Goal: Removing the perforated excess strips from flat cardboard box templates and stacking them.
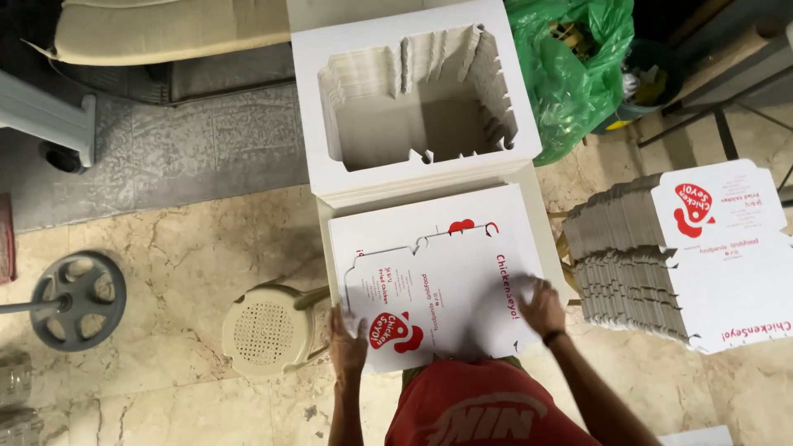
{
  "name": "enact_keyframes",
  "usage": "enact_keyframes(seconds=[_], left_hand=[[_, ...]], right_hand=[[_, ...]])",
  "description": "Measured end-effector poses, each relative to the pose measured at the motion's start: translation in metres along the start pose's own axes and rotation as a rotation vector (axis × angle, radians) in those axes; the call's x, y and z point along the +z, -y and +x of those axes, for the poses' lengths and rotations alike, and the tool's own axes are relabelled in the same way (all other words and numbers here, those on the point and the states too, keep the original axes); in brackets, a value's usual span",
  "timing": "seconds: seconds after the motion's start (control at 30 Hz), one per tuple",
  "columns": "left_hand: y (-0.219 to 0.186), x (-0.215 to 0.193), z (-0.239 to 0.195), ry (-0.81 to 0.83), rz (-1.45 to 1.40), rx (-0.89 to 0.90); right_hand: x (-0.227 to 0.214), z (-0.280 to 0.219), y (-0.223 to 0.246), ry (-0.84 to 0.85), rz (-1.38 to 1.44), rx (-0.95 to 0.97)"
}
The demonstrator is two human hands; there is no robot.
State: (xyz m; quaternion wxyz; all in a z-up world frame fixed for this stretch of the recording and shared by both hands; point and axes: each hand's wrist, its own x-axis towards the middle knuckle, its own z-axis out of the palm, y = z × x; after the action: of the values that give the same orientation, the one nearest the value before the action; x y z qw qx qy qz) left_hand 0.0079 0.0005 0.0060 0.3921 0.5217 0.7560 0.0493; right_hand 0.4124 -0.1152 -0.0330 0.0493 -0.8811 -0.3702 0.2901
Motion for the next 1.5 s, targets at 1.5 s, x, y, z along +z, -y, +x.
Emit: enact_keyframes(seconds=[1.5], left_hand=[[-0.588,0.361,-0.158,0.566,0.012,1.237]], right_hand=[[-0.192,-0.065,-0.377,-1.083,1.344,0.258]])
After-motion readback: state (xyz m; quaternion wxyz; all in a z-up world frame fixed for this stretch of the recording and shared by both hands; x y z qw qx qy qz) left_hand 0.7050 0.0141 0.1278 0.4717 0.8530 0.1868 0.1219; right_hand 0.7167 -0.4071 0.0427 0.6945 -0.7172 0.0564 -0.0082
